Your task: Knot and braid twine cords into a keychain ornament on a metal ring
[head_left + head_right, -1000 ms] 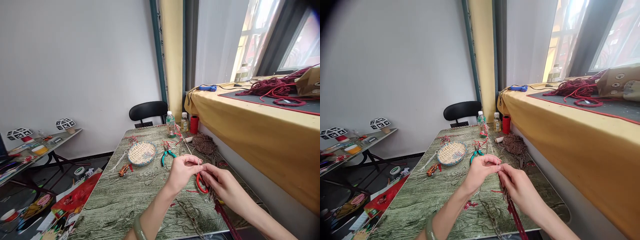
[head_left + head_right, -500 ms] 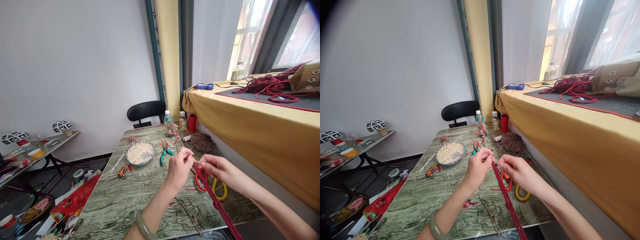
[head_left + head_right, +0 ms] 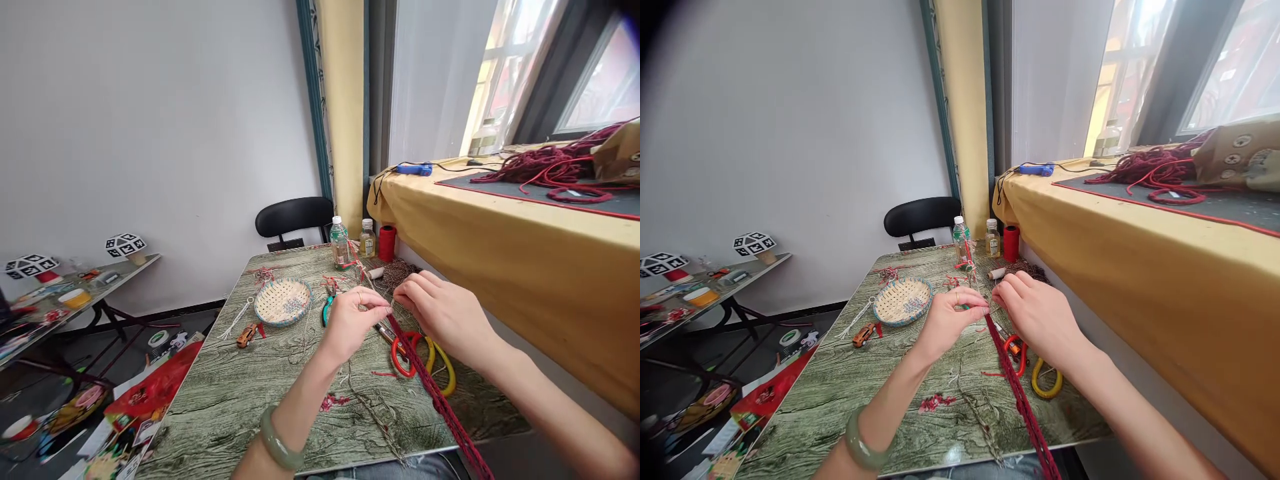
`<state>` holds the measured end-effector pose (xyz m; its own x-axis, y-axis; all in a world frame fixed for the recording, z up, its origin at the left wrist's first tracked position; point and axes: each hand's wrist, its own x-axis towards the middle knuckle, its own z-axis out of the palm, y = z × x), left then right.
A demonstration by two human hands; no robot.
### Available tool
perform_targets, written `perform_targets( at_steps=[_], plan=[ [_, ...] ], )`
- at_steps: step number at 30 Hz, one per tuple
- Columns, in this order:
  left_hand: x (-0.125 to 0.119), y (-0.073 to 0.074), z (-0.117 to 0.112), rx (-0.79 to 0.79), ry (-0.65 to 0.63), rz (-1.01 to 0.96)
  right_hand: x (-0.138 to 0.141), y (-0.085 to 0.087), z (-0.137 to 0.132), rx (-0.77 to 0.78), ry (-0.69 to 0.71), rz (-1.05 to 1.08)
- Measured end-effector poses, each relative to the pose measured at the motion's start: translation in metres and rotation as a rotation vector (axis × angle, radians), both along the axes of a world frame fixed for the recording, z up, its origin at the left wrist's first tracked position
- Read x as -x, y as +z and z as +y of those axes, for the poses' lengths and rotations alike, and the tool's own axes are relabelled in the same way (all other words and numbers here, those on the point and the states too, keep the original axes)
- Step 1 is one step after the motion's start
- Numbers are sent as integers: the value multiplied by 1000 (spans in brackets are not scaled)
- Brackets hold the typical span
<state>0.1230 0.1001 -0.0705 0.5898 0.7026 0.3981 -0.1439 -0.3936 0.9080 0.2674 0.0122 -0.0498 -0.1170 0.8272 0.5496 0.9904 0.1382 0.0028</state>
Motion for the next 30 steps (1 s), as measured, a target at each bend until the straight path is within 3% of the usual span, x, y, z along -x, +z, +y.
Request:
perform_targets(
  at_steps=[7, 12, 19, 30],
  plan=[
    [-3, -2, -7, 2, 122, -54, 5, 6, 13, -70, 84, -28],
    [-6, -10, -12, 40, 207, -97, 7, -4, 3, -271, -106, 297],
    [-10, -14, -18, 95, 255, -146, 24, -19, -11, -35, -24, 606],
    [-11, -20, -22, 232, 309, -141, 39, -23, -7, -3, -105, 759]
  ],
)
